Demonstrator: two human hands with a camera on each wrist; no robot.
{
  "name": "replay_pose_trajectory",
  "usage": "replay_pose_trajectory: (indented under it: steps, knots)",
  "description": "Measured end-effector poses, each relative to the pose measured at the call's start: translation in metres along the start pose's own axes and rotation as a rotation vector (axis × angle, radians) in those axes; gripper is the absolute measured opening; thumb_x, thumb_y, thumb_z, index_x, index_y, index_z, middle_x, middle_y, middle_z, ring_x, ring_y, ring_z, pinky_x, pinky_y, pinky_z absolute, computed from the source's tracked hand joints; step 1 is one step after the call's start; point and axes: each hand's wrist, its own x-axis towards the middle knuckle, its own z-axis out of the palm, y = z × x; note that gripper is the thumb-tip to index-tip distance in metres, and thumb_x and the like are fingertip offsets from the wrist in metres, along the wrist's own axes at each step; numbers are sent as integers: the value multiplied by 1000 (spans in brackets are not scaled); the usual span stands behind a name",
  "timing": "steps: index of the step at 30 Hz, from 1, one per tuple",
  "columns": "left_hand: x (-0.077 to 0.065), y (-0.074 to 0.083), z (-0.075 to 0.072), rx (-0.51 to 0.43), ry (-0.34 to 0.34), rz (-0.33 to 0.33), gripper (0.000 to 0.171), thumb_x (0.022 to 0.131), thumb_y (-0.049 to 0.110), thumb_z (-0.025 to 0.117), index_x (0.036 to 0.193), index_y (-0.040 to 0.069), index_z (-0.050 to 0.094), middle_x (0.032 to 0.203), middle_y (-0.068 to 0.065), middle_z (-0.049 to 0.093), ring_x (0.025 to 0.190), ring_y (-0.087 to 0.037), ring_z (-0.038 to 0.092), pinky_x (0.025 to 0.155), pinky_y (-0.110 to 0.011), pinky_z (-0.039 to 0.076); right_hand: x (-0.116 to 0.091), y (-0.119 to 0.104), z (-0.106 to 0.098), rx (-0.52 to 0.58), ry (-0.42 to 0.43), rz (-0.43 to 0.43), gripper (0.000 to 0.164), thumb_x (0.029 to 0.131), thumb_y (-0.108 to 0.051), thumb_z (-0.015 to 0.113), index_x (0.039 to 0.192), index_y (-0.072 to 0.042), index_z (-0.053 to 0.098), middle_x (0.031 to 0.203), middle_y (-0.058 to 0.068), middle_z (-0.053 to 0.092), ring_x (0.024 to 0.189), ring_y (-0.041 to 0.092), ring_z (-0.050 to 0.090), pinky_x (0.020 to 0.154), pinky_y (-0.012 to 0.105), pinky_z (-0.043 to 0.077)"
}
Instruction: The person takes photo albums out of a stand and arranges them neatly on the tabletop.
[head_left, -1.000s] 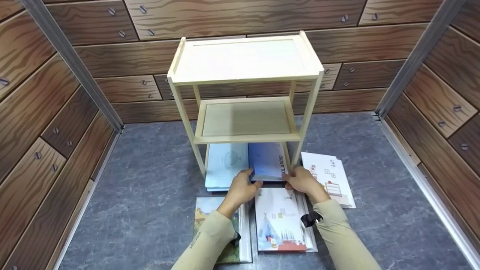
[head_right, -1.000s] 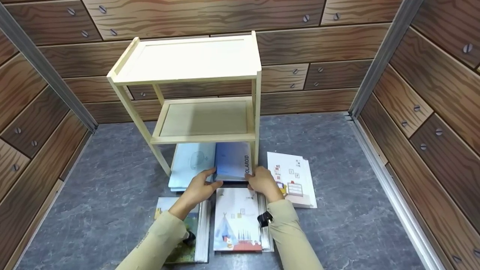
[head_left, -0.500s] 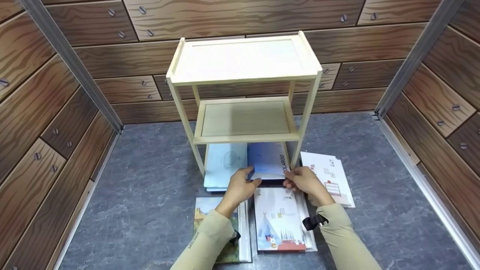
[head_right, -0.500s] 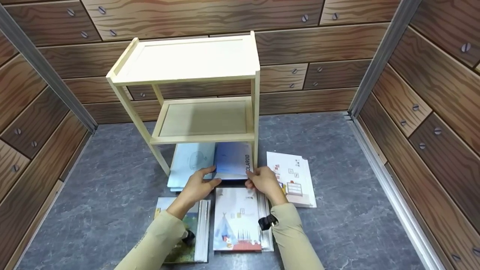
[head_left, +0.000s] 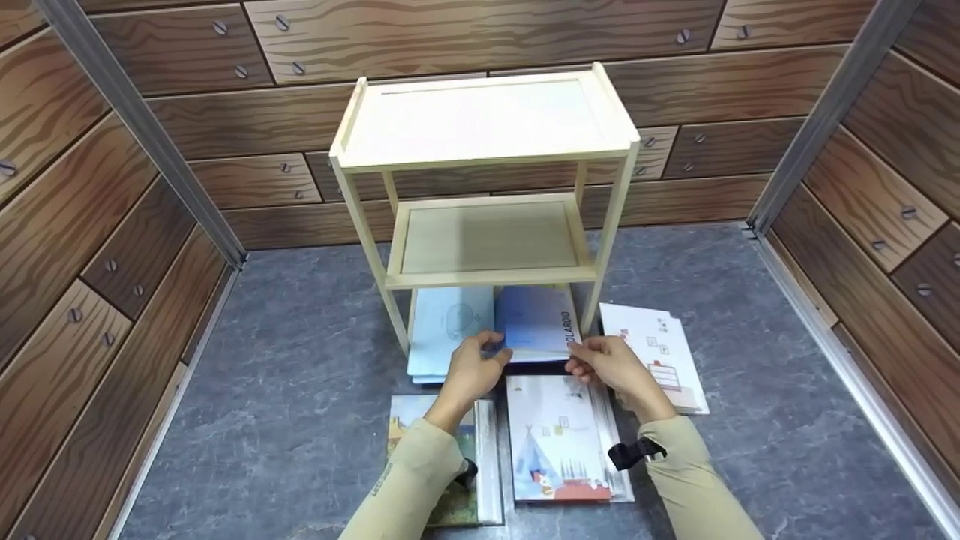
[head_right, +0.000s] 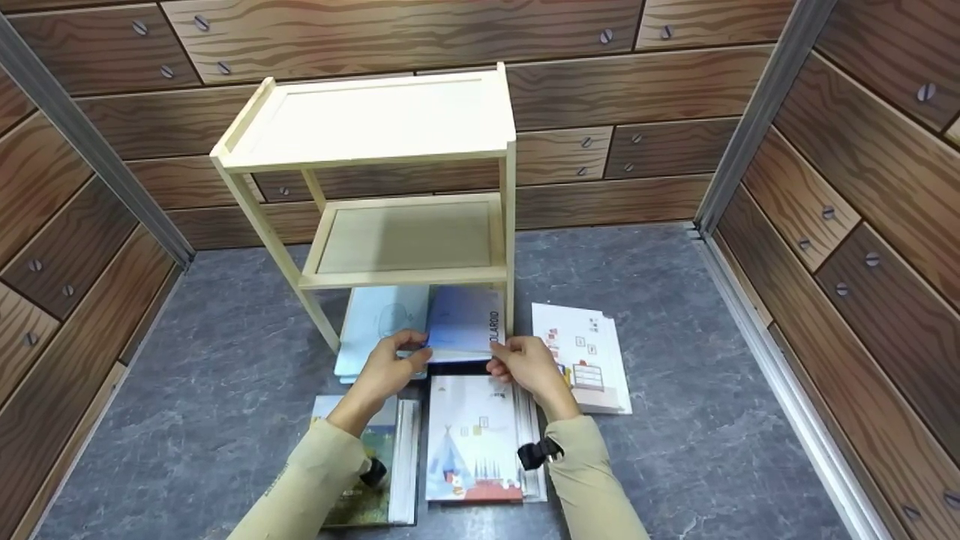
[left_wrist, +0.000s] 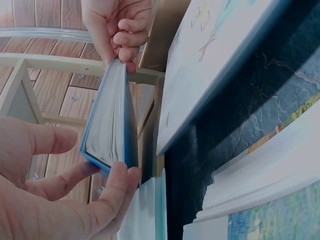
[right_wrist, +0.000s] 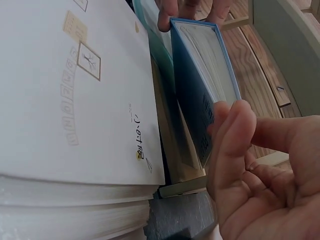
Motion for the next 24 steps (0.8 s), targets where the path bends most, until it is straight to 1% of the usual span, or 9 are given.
replay_pose_trajectory:
  steps: [2, 5, 8, 10, 13, 16, 20, 22, 24]
  knots:
    - [0, 0, -1, -9, 3, -12, 33, 104, 19, 68, 132, 1, 70, 134, -20, 70, 124, -36, 68, 104, -49, 59, -1, 1, 0, 14, -6, -13, 29, 112, -14, 57, 105, 12, 69, 75, -2, 71, 64, 3, 63, 60, 16, 57]
    - [1, -2, -1, -36, 3, -19, 28, 104, 19, 68, 127, 3, 72, 123, -19, 75, 108, -32, 74, 87, -40, 64, -3, 2, 0, 20, -14, -31, 28, 112, -12, 57, 104, 12, 69, 75, -3, 71, 64, 2, 63, 61, 16, 58]
    - [2, -3, -1, -89, 3, -27, 22, 104, 18, 68, 120, 3, 74, 110, -17, 78, 96, -34, 76, 72, -30, 61, -5, 2, 0, 37, -20, -32, 26, 112, -11, 56, 102, 10, 69, 76, -2, 70, 64, 2, 63, 61, 15, 58]
    - [2, -4, -2, -122, 7, -34, 19, 104, 17, 68, 115, 3, 74, 104, -16, 78, 92, -37, 76, 67, -26, 57, -7, 2, 0, 51, -27, -32, 25, 111, -10, 56, 102, 9, 68, 76, -2, 71, 64, 2, 63, 61, 15, 58]
    - [1, -5, -3, -145, 9, -40, 16, 105, 18, 68, 110, 4, 74, 101, -14, 78, 89, -42, 76, 64, -25, 54, -10, 2, 1, 55, -34, -36, 23, 111, -9, 56, 100, 8, 68, 77, -2, 71, 64, 2, 63, 62, 16, 58]
    - [0, -6, -5, -149, 10, -33, 15, 104, 20, 70, 106, 5, 73, 102, -14, 79, 88, -43, 77, 66, -30, 59, -14, 2, 2, 38, -37, -52, 23, 111, -9, 57, 98, 7, 68, 77, -2, 72, 65, 3, 64, 63, 18, 59]
    - [-1, -7, -7, -145, 25, -6, 17, 102, 21, 74, 97, 6, 70, 102, -13, 80, 88, -35, 77, 71, -35, 63, -19, 2, 5, 11, -45, -74, 24, 111, -11, 58, 98, 7, 68, 78, -2, 73, 66, 4, 64, 63, 19, 59]
    - [-2, -7, -8, -129, 38, 10, 19, 101, 21, 76, 92, 7, 67, 99, -12, 80, 85, -29, 76, 69, -32, 62, -21, 2, 6, 6, -46, -83, 24, 111, -11, 58, 98, 6, 68, 79, -2, 73, 66, 4, 64, 63, 19, 60]
    - [-3, -7, -8, -113, 45, 21, 20, 100, 21, 77, 90, 7, 66, 95, -12, 80, 78, -25, 73, 63, -27, 56, -23, 3, 7, 5, -42, -90, 23, 111, -12, 59, 98, 6, 67, 79, -2, 73, 65, 3, 65, 64, 20, 60]
